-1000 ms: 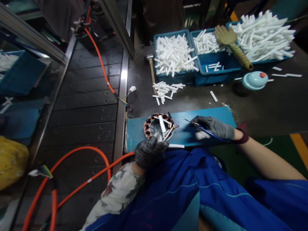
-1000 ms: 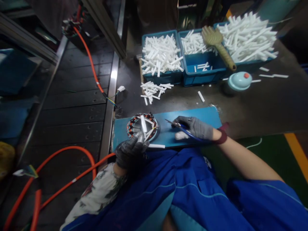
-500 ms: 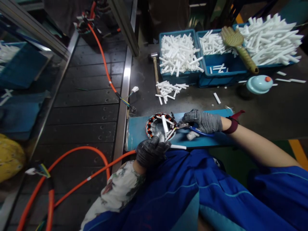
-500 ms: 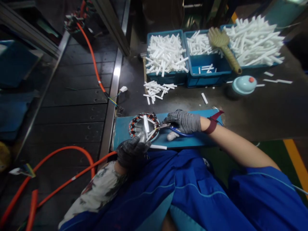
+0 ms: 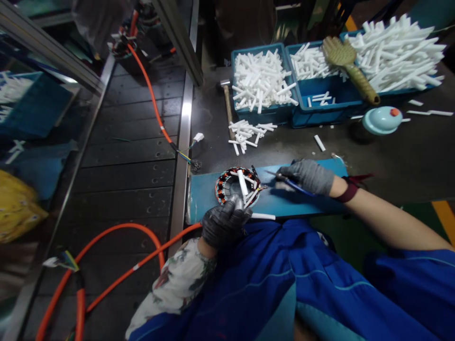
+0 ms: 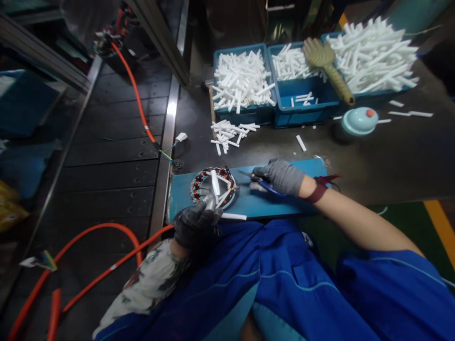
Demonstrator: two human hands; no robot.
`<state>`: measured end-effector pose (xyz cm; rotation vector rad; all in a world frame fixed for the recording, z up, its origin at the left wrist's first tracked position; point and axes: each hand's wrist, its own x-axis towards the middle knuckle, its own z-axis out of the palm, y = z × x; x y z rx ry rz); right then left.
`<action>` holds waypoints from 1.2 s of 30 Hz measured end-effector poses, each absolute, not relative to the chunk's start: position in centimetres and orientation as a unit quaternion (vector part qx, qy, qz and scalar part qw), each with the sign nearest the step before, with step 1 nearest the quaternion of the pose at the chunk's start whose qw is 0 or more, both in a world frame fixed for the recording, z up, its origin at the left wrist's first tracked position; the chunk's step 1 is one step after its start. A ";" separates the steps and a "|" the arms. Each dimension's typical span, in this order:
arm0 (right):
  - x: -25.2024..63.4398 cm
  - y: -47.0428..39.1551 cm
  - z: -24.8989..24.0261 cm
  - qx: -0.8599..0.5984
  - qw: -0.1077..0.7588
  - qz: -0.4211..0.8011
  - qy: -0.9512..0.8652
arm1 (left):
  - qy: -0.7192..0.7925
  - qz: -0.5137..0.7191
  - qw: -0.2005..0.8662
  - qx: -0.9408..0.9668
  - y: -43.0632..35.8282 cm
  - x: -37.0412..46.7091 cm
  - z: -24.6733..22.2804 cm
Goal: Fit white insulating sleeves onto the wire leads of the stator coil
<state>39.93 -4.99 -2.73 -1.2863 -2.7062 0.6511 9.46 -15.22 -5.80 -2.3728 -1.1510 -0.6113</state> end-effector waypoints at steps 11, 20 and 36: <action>55.7 -6.0 -1.5 -0.739 -0.265 0.049 -0.617 | -0.410 -0.168 0.117 -0.889 -13.8 9.3 -4.6; 47.1 -1.1 -4.4 -0.749 -0.040 0.042 -0.660 | -0.370 -0.124 0.120 -0.913 -12.8 9.3 -4.0; 46.0 0.2 -6.9 -0.745 0.087 0.022 -0.661 | -0.417 -0.001 0.086 -0.905 -13.3 10.1 -3.0</action>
